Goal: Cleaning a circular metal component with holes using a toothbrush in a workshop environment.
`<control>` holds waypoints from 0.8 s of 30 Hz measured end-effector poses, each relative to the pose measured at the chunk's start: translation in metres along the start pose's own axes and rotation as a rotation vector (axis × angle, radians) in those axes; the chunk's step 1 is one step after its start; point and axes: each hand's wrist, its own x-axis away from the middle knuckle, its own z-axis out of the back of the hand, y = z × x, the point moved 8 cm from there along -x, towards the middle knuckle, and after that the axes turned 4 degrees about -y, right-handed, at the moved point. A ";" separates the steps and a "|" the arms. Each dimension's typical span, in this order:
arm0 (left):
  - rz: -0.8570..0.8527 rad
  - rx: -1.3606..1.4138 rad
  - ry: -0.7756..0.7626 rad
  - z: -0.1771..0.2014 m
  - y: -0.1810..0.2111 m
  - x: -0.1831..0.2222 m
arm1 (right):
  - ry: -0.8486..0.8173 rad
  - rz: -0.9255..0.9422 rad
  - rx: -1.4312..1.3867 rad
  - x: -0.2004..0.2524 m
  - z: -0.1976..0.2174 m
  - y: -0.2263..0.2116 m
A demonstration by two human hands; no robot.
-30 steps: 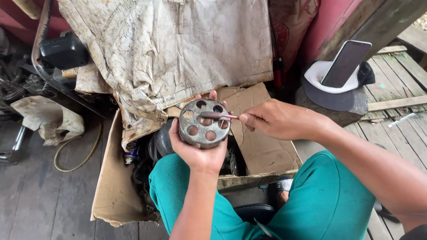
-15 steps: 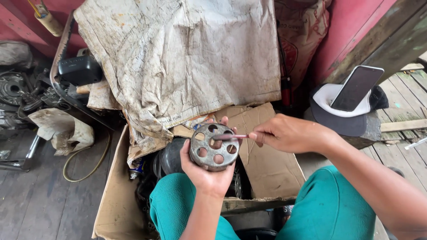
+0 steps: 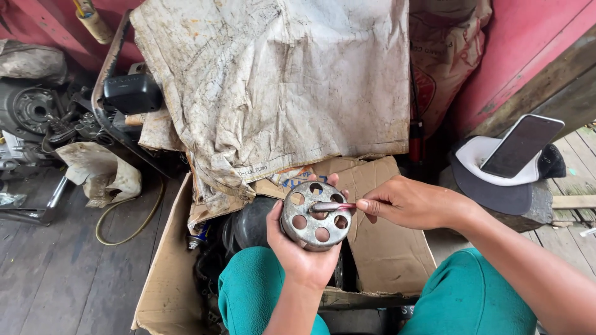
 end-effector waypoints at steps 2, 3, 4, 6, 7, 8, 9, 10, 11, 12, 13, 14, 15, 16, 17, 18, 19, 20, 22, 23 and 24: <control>-0.015 0.002 -0.011 -0.001 0.002 0.000 | -0.001 0.007 0.004 -0.004 -0.002 -0.001; -0.023 0.001 -0.023 -0.002 0.004 0.000 | 0.002 0.011 0.005 -0.006 -0.002 -0.002; -0.027 0.002 -0.025 -0.004 0.005 0.000 | 0.002 0.014 0.009 -0.008 -0.003 0.000; -0.036 -0.016 0.015 -0.002 0.008 0.002 | 0.000 0.036 0.014 -0.012 -0.005 0.001; -0.038 -0.014 0.014 -0.003 0.008 0.002 | -0.001 0.037 0.017 -0.013 -0.006 0.000; -0.054 -0.027 0.020 -0.003 0.010 0.002 | -0.003 0.024 0.013 -0.013 -0.006 0.001; -0.070 -0.040 0.025 -0.003 0.012 0.002 | -0.005 0.012 0.009 -0.014 -0.007 0.001; -0.072 -0.037 0.023 -0.006 0.013 0.002 | -0.006 0.013 0.012 -0.015 -0.006 0.002; -0.079 -0.043 0.041 -0.006 0.014 0.003 | -0.001 0.005 -0.013 -0.016 -0.006 0.003; -0.086 -0.048 0.059 -0.007 0.015 0.005 | 0.004 -0.002 -0.039 -0.016 -0.007 0.004; -0.087 -0.047 0.058 -0.006 0.015 0.004 | 0.004 -0.001 -0.037 -0.017 -0.007 0.005; -0.095 -0.052 0.027 -0.007 0.016 0.004 | 0.003 0.001 -0.040 -0.018 -0.007 0.005; -0.102 -0.057 -0.003 -0.008 0.017 0.004 | 0.003 0.002 -0.043 -0.018 -0.008 0.006; -0.103 -0.056 -0.003 -0.008 0.017 0.004 | 0.001 0.002 -0.042 -0.018 -0.008 0.006; -0.107 -0.058 -0.011 -0.009 0.018 0.004 | 0.004 0.016 -0.036 -0.018 -0.008 0.004; -0.110 -0.060 -0.018 -0.009 0.018 0.004 | 0.006 0.030 -0.030 -0.018 -0.007 0.003; -0.111 -0.058 -0.018 -0.009 0.019 0.004 | 0.005 0.030 -0.029 -0.019 -0.007 0.002; -0.110 -0.056 -0.023 -0.009 0.019 0.004 | 0.005 0.030 -0.032 -0.019 -0.007 0.001; -0.108 -0.053 -0.027 -0.009 0.019 0.004 | 0.006 0.029 -0.037 -0.019 -0.007 0.002; -0.111 -0.060 -0.028 -0.009 0.020 0.005 | 0.006 0.025 -0.035 -0.019 -0.007 0.002; -0.114 -0.067 -0.028 -0.010 0.021 0.005 | 0.005 0.022 -0.034 -0.020 -0.008 0.003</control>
